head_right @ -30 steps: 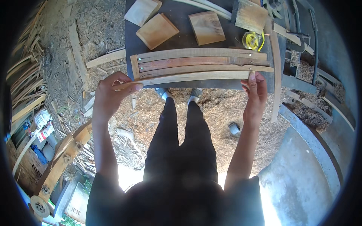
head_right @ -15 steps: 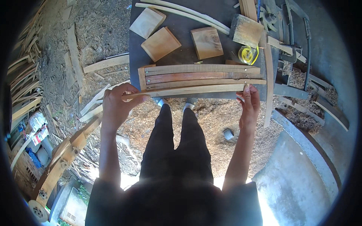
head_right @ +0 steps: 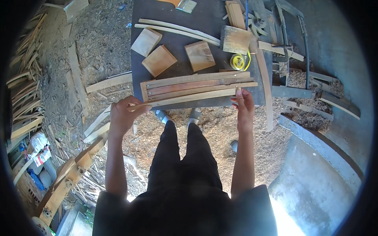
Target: The recorder fits together small wooden blocks and strips to assemble a structure.
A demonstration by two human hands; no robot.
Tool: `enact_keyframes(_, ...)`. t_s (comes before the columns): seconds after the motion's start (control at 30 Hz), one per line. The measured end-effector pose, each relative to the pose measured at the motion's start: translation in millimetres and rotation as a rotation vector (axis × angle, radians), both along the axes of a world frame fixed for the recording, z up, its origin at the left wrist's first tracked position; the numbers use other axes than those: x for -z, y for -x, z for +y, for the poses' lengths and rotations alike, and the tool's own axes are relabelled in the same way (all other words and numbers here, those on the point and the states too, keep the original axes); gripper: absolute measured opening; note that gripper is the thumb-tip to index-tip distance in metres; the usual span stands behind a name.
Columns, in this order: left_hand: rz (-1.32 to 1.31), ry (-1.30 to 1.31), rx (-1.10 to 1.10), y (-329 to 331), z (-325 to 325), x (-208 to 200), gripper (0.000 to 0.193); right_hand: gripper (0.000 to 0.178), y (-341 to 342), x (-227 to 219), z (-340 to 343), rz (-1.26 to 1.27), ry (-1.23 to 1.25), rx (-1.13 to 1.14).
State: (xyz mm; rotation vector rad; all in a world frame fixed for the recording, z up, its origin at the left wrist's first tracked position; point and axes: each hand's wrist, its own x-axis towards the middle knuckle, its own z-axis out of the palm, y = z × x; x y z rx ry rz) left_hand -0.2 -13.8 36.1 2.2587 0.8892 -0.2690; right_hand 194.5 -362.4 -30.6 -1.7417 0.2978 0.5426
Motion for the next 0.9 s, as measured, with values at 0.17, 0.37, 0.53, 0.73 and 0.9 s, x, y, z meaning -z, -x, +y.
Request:
enact_keyframes(0.17, -0.029, 0.039, -0.031, 4, 2, 6, 0.044, 0.038, 0, 2, 2, -0.035, -0.014, -0.001)
enact_keyframes(0.37, 0.016, 0.042, 0.001, -1, 6, 4, 0.047, 0.041, -2, 6, -1, -0.025, -0.012, -0.011)
enact_keyframes(0.53, 0.033, 0.089, -0.033, 2, 6, 7, 0.049, 0.044, -3, 9, -2, -0.032, -0.021, -0.025)
enact_keyframes(0.73, 0.024, 0.135, -0.068, 2, 6, 7, 0.052, 0.048, -6, 11, -7, -0.006, -0.044, -0.073)
enact_keyframes(0.9, 0.015, 0.083, -0.020, 2, 5, 6, 0.053, 0.045, -8, 11, -8, -0.002, -0.049, -0.102)
